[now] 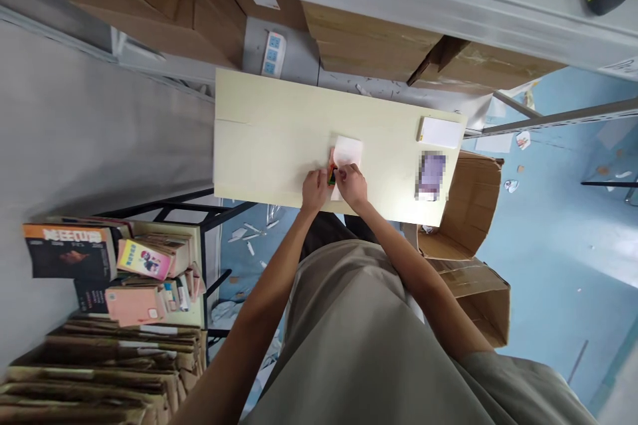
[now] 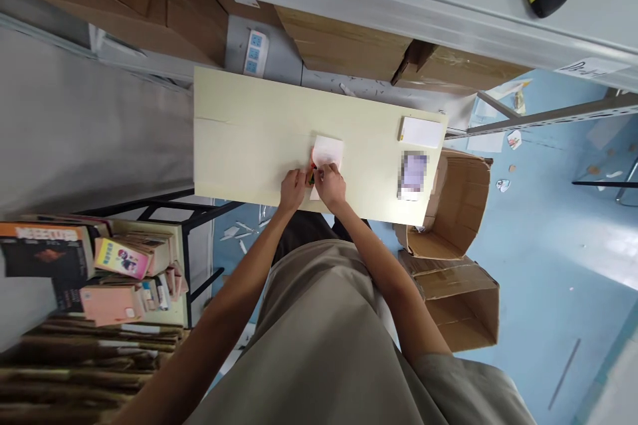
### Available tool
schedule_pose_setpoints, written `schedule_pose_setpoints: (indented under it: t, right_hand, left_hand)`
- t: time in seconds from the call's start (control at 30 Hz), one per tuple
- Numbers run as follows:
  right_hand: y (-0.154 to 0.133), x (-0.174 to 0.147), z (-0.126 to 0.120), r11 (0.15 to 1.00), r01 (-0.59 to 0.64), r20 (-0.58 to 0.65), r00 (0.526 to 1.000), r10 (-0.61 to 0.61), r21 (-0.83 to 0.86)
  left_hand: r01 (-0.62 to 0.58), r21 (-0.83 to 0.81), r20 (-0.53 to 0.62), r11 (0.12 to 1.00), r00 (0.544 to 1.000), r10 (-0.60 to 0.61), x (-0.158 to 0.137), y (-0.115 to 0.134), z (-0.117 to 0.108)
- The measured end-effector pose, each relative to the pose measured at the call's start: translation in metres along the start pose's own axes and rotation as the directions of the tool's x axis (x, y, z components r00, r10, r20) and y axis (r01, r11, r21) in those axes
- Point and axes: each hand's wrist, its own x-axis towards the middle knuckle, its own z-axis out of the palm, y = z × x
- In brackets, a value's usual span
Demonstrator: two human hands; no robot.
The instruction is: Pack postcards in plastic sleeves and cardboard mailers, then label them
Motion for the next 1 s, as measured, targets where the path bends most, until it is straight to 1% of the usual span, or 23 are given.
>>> schedule_pose_setpoints:
  t: [0.07,0.13,0.17,0.23,0.3,0.33,0.37,0.5,0.6,0.67,0.73,0.8,0.87,0.93,1.0]
  right_hand:
    - [0.003,0.002,0.001,1.000,0.024,0.046,0.999,-0.024,-0.010]
    - [0.009,0.002,-0.003,0.997,0.071,0.083,0.994,-0.071,0.000]
    - [0.014,0.003,-0.007,0.996,0.089,0.078,0.993,-0.090,0.011]
    - [0.025,0.004,-0.017,0.996,0.085,0.003,0.996,-0.085,0.034]
    - [0.037,0.008,-0.028,0.998,0.028,-0.118,0.993,-0.021,0.058]
    - [0.042,0.012,-0.033,0.997,-0.008,-0.161,0.987,0.020,0.076]
    - [0.045,0.016,-0.036,0.994,-0.040,-0.179,0.982,0.057,0.099]
    - [0.046,0.038,-0.038,0.976,-0.113,-0.108,0.985,0.134,0.187]
    - [0.038,0.049,-0.033,0.968,-0.169,-0.095,0.977,0.189,0.186]
    - [0.035,0.053,-0.031,0.960,-0.200,-0.093,0.971,0.221,0.194]
    - [0.033,0.054,-0.030,0.952,-0.210,-0.096,0.967,0.236,0.221]
    - [0.034,0.054,-0.030,0.948,-0.196,-0.120,0.966,0.231,0.250]
    - [0.033,0.053,-0.030,0.949,-0.179,-0.160,0.961,0.226,0.261]
    - [0.032,0.053,-0.031,0.949,-0.181,-0.182,0.956,0.232,0.257]
    - [0.028,0.054,-0.031,0.950,-0.196,-0.176,0.954,0.242,0.244]
  left_hand:
    - [-0.017,0.009,-0.008,1.000,1.000,0.017,-0.001,0.001,0.002]
    - [-0.007,0.024,-0.030,1.000,1.000,0.008,-0.002,0.001,0.006]
    - [0.008,0.036,-0.042,0.999,0.999,-0.006,-0.002,0.001,0.008]
    - [0.041,0.051,-0.070,0.998,0.997,-0.037,-0.003,0.001,0.011]
    - [0.061,0.040,-0.087,0.997,0.995,-0.057,-0.004,0.000,0.012]
    - [0.062,0.031,-0.090,0.998,0.994,-0.059,-0.004,0.000,0.011]
    - [0.062,0.024,-0.091,0.998,0.994,-0.059,-0.004,-0.001,0.011]
    - [0.071,0.027,-0.095,0.997,0.993,-0.068,-0.004,-0.001,0.011]
    - [0.069,-0.003,-0.102,0.998,0.992,-0.069,-0.005,-0.002,0.012]
    - [0.043,-0.039,-0.113,0.998,0.992,-0.047,-0.007,-0.003,0.012]
    - [-0.004,-0.032,-0.104,0.999,0.995,0.001,-0.009,-0.002,0.011]
    - [-0.052,0.039,-0.063,0.998,0.996,0.055,-0.012,0.001,0.010]
    - [-0.073,0.153,-0.041,0.986,0.996,0.080,-0.018,0.009,0.011]
    - [-0.073,0.276,-0.061,0.958,0.994,0.094,-0.026,0.021,0.014]
    - [-0.077,0.364,-0.076,0.928,0.991,0.112,-0.034,0.033,0.018]
